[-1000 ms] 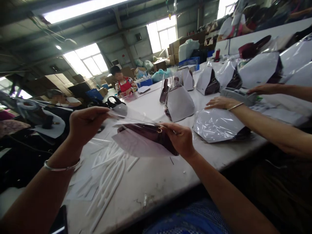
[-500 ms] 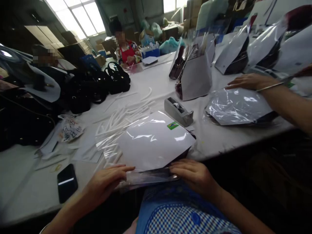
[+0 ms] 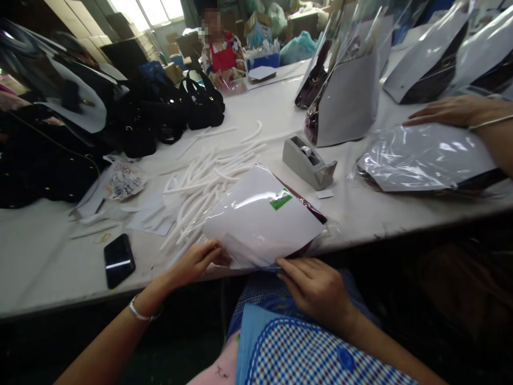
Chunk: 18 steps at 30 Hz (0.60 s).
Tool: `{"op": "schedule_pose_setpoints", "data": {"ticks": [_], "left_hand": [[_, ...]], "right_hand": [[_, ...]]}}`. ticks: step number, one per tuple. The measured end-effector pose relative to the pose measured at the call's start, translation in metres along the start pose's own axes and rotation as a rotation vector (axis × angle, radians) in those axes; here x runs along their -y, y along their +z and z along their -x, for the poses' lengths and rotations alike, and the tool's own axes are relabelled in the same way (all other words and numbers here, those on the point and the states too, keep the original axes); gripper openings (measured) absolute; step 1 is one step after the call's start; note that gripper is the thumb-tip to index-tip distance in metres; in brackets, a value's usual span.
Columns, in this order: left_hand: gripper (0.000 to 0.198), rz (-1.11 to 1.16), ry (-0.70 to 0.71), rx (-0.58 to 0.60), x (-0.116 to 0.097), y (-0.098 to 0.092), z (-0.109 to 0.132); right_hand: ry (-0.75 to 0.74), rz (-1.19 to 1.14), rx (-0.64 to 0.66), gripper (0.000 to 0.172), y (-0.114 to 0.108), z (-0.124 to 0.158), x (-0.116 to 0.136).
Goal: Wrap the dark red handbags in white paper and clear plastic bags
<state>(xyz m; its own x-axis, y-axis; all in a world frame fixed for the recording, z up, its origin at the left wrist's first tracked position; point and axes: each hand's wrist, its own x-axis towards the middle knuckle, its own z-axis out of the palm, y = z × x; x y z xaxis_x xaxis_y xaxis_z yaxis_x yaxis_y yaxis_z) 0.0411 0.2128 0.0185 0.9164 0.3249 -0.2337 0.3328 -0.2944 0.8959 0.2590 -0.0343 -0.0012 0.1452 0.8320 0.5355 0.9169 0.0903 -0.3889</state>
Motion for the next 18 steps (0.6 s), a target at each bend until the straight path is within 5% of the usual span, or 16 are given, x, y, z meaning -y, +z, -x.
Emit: {"op": "schedule_pose_setpoints", "data": {"ticks": [10,18], "left_hand": [[0.037,-0.023,0.077,-0.161,0.020,0.012,-0.010],[0.031,-0.027,0.075,-0.306,0.026,0.020,-0.016]], "right_hand": [[-0.189,0.311,0.040,0.059,-0.006,-0.029,0.012],[-0.196,0.597,0.167,0.046,-0.015,-0.051,0.016]]}}
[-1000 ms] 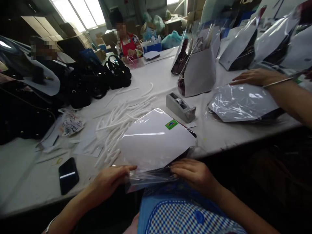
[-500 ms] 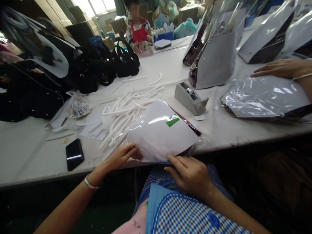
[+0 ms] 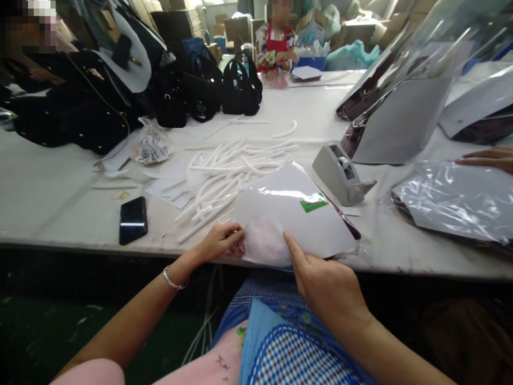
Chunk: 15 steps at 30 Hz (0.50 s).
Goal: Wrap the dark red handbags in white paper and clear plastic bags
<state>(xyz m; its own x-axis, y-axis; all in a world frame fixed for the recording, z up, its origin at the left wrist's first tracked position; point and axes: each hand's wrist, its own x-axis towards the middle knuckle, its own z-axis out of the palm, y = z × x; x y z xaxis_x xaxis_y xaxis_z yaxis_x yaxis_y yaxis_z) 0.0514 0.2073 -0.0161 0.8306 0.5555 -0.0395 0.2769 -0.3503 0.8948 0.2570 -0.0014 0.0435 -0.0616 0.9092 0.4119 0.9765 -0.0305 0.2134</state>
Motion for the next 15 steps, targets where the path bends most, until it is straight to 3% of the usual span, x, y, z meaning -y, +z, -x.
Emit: {"op": "schedule_pose_setpoints", "data": {"ticks": [4,7,9,11,15], "left_hand": [[0.028,0.163,-0.062,0.027,0.001,0.005,0.000],[0.027,0.205,-0.082,0.027,0.001,0.007,-0.001],[0.027,0.214,-0.082,0.026,0.001,0.007,-0.001],[0.027,0.231,-0.075,0.034,0.000,0.006,-0.001],[0.027,0.275,-0.068,0.052,-0.001,0.005,0.001]], "right_hand": [[-0.004,-0.096,-0.027,0.046,-0.030,-0.009,0.004],[-0.230,-0.263,-0.034,0.049,-0.038,-0.020,0.012],[-0.442,-0.351,0.021,0.051,-0.025,-0.029,0.017],[-0.528,-0.371,0.098,0.053,-0.003,-0.036,0.018],[-0.349,-0.313,0.159,0.069,0.034,-0.040,0.002]]}}
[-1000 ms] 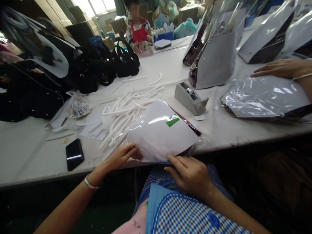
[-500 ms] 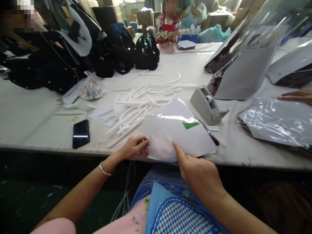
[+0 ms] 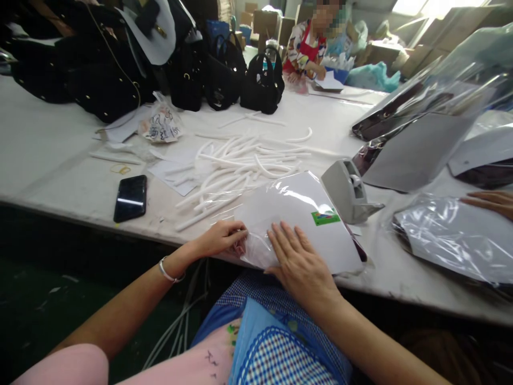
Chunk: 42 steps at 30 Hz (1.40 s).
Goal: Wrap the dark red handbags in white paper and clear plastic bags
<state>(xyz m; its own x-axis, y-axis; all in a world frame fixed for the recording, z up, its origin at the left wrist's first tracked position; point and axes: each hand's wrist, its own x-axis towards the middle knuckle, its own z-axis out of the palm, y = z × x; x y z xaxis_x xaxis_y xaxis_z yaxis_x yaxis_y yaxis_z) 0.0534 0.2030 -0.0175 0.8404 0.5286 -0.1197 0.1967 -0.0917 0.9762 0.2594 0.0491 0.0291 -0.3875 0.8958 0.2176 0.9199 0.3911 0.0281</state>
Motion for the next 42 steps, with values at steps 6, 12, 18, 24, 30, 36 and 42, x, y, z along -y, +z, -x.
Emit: {"op": "schedule_pose_setpoints", "data": {"ticks": [6,12,18,24,30,36,42], "left_hand": [[0.021,-0.217,0.022,-0.172,0.003,0.005,0.000],[0.016,-0.822,-0.014,-0.657,0.002,0.021,0.011],[0.030,-0.675,0.514,-0.623,-0.012,0.077,0.018],[0.043,-0.758,0.521,-0.544,0.003,0.104,0.005],[0.045,-0.834,0.430,-0.519,0.005,0.101,0.004],[0.048,-0.878,0.417,-0.530,0.005,0.104,0.004],[0.049,-0.917,0.418,-0.538,0.010,0.103,0.003]], "right_hand": [[0.088,0.083,0.036,0.072,-0.001,0.006,-0.011],[0.147,0.154,0.044,0.078,-0.004,0.001,-0.005],[0.148,0.133,0.044,0.073,-0.004,-0.001,-0.007],[0.184,0.017,-0.026,0.040,-0.030,-0.005,-0.022],[0.663,-0.052,-0.361,0.031,-0.059,0.026,-0.134],[1.218,-0.371,-0.197,0.030,-0.043,0.042,-0.244],[1.338,-0.596,0.006,0.025,-0.026,0.020,-0.285]]}}
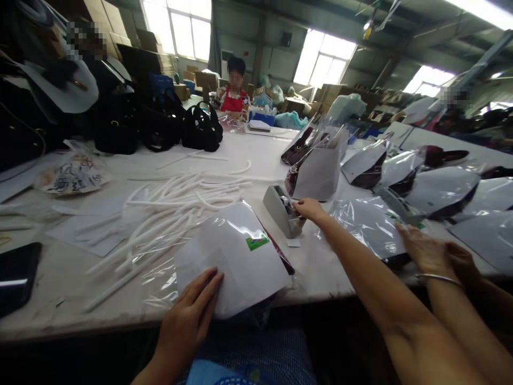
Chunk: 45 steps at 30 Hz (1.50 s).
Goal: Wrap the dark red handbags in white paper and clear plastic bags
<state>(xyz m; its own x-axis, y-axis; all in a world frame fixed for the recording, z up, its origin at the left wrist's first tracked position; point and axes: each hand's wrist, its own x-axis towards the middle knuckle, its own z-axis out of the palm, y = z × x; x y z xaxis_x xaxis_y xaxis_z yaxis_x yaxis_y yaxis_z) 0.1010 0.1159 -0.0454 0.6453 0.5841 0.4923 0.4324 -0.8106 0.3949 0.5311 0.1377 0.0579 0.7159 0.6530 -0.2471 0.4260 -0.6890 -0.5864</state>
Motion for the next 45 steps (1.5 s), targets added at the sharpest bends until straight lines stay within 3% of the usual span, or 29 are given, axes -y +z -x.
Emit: {"op": "schedule_pose_setpoints", "data": {"ticks": [5,12,20,25,30,35,41,45], "left_hand": [[0.048,-0.003,0.012,-0.014,0.003,0.002,0.002],[0.047,0.002,0.032,-0.042,0.006,0.003,0.001],[0.049,-0.017,0.040,-0.026,0.010,0.006,0.002],[0.049,-0.010,0.022,-0.008,0.009,0.005,0.002],[0.048,0.001,0.021,-0.033,0.007,0.005,0.003],[0.046,0.023,0.009,-0.038,0.005,0.005,0.000],[0.044,0.020,0.013,-0.036,0.003,0.001,0.000],[0.044,0.037,-0.002,-0.029,0.002,0.001,0.000]], "right_hand": [[0.053,-0.099,0.183,0.031,-0.003,-0.010,-0.004],[0.035,-0.256,0.213,0.027,-0.004,-0.015,-0.007],[0.157,-0.313,0.282,0.022,-0.009,-0.012,0.014],[0.107,-0.384,0.215,0.023,-0.036,0.010,0.016],[0.050,-0.392,0.127,0.022,-0.062,0.059,-0.011],[0.049,-0.380,0.065,0.018,-0.042,0.088,-0.052],[-0.005,-0.363,-0.024,0.017,-0.005,0.077,-0.084],[-0.058,-0.278,-0.109,0.022,0.000,0.078,-0.096]]}}
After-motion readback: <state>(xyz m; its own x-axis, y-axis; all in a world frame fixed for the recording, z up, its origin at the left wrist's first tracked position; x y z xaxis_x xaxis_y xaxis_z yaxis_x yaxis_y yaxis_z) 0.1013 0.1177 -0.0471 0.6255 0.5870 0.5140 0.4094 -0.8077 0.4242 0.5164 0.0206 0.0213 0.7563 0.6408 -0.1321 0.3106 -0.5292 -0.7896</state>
